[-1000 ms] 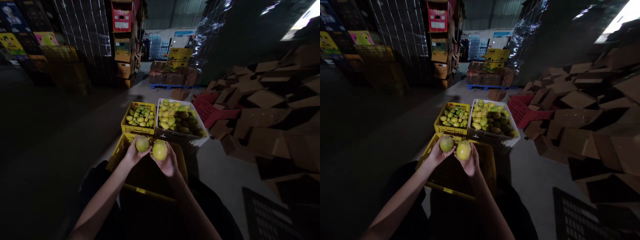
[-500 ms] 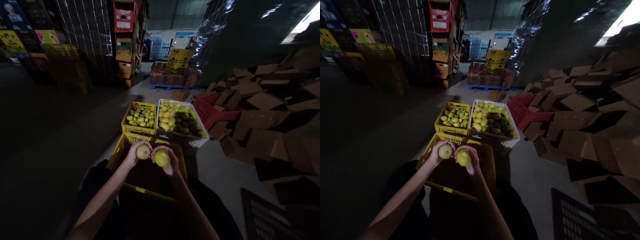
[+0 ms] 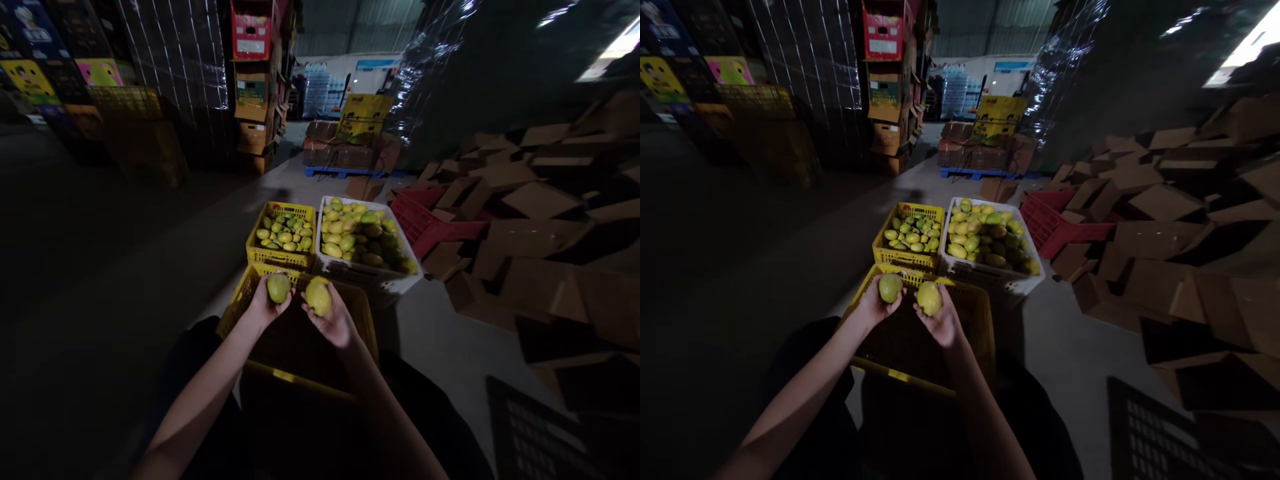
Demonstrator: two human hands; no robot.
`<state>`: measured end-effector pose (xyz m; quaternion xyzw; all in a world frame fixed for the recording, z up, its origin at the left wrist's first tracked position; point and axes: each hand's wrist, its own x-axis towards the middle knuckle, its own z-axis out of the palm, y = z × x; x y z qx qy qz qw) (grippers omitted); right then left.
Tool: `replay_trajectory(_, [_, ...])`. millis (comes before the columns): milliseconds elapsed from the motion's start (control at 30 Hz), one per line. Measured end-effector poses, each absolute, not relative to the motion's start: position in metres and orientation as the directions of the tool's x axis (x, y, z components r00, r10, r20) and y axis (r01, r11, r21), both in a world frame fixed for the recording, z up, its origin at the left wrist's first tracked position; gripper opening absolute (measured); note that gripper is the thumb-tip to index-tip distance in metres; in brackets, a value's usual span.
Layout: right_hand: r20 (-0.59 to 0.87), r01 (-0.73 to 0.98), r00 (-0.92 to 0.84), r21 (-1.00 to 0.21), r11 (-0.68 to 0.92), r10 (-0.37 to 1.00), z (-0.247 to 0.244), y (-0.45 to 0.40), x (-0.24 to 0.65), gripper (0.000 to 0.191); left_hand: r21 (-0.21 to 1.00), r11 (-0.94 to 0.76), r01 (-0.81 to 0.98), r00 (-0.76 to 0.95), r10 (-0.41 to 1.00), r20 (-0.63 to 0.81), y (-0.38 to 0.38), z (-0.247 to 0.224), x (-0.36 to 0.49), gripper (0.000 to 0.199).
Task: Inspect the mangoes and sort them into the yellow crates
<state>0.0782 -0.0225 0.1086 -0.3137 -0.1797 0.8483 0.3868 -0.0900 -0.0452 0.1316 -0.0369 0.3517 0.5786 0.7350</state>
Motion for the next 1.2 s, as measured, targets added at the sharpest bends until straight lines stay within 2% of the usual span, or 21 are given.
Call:
replay_trajectory(167, [-0.420,-0.605,-0.416,-0.534,-0.590,0.806,0.093,-0.018,0.077,0.026,0.229,0.362,-0.904,0.169,0.792,-0.587,-0.044,0.126,-0.097,0.028])
replay_trajectory(300, [-0.386,-0.600,-0.448,-0.539,-0.592,0.806,0.079,-0.014,0.079,0.027,0.249,0.422,-0.872,0.190,0.760,-0.621,-0.048,0.123,-0.100,0.032])
replay_trajectory(433, [-0.373,-0.619,-0.408,-0.557,-0.553,0.833,0.078,-0.013,0.081,0.022,0.282,0.462,-0.841,0.216,0.764,-0.608,-0.054,0.120,-0.101,0.043])
replay_trajectory(633, [-0.571,-0.678,-0.392,-0.351,-0.646,0.721,0.094,-0.019,0.077,0.027,0.290,0.515,-0.806,0.262,0.751,-0.607,-0.060,0.117,-0.104,0.055])
replay_trajectory(700, [-0.591,-0.668,-0.398,-0.337,-0.663,0.701,0.097,-0.019,0.075,0.030,0.300,0.527,-0.796,0.261,0.744,-0.615,-0.060,0.117,-0.105,0.056])
replay_trajectory(967, [-0.558,-0.596,-0.395,-0.450,-0.666,0.730,0.090,-0.016,0.075,0.025,0.433,0.475,-0.766,0.146,0.784,-0.603,-0.060,0.112,-0.107,0.066])
replay_trajectory(1100, [-0.441,-0.602,-0.378,-0.551,-0.578,0.814,0.085,-0.016,0.075,0.013,0.477,0.383,-0.791,0.088,0.843,-0.531,-0.061,0.117,-0.108,0.057])
replay_trajectory(1200, [-0.367,-0.643,-0.339,-0.582,-0.498,0.867,0.086,-0.019,0.072,0.007,0.525,0.347,-0.777,0.083,0.884,-0.461,-0.064,0.120,-0.109,0.044])
